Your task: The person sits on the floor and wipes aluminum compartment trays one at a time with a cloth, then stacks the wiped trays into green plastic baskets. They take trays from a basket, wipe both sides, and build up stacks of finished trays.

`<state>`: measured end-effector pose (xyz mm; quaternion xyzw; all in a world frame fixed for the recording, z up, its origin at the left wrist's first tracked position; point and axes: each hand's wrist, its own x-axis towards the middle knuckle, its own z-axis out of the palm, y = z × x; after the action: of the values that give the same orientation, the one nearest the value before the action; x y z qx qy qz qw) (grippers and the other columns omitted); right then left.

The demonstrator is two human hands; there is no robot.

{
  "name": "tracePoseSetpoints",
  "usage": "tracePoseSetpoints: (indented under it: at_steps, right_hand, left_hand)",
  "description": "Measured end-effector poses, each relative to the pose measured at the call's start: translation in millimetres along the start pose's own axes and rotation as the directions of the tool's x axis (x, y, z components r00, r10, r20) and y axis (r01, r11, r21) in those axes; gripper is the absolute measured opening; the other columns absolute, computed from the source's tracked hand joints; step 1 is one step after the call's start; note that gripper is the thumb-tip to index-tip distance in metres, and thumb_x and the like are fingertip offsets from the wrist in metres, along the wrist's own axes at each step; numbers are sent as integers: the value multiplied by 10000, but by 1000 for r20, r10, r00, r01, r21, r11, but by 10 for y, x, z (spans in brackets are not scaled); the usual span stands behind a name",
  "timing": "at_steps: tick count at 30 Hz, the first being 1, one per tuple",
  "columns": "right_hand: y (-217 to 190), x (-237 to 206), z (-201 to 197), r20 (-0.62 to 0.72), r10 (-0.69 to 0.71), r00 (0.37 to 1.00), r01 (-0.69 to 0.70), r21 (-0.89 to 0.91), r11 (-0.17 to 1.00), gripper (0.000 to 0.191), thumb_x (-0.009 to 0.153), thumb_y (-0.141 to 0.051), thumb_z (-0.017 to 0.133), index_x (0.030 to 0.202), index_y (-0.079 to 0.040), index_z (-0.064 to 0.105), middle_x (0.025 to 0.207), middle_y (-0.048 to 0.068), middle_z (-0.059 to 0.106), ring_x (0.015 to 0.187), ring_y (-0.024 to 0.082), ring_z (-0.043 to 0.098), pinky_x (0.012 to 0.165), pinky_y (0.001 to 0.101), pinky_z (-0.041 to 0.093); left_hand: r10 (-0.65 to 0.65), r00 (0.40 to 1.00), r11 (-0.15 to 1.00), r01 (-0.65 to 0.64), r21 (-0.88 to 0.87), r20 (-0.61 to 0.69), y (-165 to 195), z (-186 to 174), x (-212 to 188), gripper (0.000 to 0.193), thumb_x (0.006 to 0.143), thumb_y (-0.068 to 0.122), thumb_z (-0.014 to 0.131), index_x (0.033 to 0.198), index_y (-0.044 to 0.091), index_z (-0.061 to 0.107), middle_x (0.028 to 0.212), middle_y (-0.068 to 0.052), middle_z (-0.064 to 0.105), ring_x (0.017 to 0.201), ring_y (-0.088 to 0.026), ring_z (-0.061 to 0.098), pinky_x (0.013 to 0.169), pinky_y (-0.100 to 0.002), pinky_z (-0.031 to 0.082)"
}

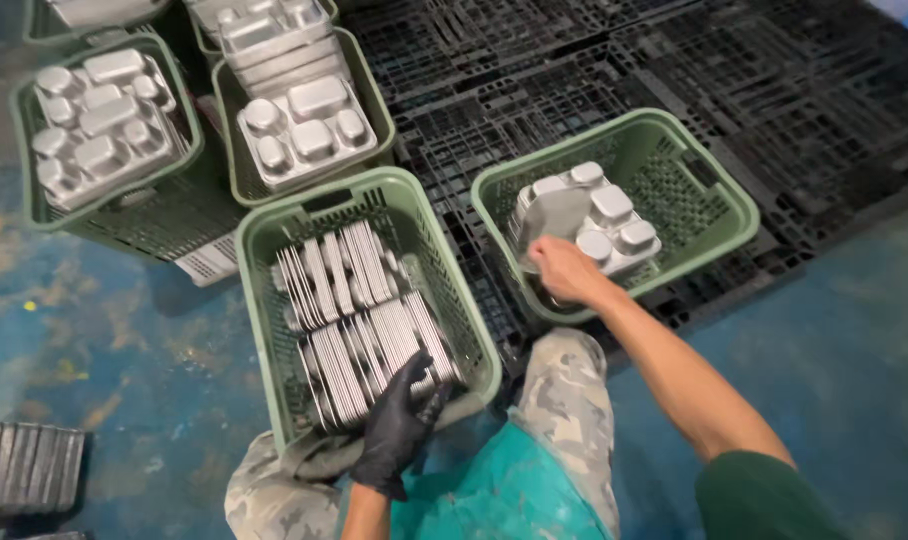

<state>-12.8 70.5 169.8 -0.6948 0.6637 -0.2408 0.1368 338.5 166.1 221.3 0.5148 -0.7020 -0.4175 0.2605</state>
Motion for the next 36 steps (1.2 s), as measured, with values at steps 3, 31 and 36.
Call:
tracePoseSetpoints:
  at_steps: [3, 31, 36]
  right_hand:
    - [-968, -589, -197, -55, -37, 998, 55, 373, 926, 189, 1020, -232, 559, 1093, -71, 623, 838, 97, 670, 766, 252, 648, 694, 365, 512]
    - [124, -2230, -71, 186, 634, 751, -329, 937, 115, 296, 1025, -333, 596, 1030, -58, 705, 943, 96, 719, 875, 210, 633, 791, 340, 519]
    - [1576, -845, -358, 38, 683, 730, -565, 595, 571, 338, 1018, -384, 606, 993, -65, 715, 915, 128, 736, 852, 258, 645, 774, 367, 525]
  left_hand:
    - [204, 971, 979, -200, 41, -126, -65, 105, -73, 804, 796, 303, 829, 1461, 68, 444, 1386, -215, 577, 1231, -367, 603, 982, -422, 498]
    - [165, 955, 978, -127, -167, 245, 873, 1107, 1534, 495, 912, 429, 659, 1309, 135, 634, 1154, -109, 768, 1035, -248, 762, 880, -363, 586]
    - [-189, 967, 982, 187, 26, 171, 71, 1586, 2687, 639, 912, 448, 674, 1389, 48, 529, 1319, -185, 655, 1204, -340, 647, 1014, -415, 493]
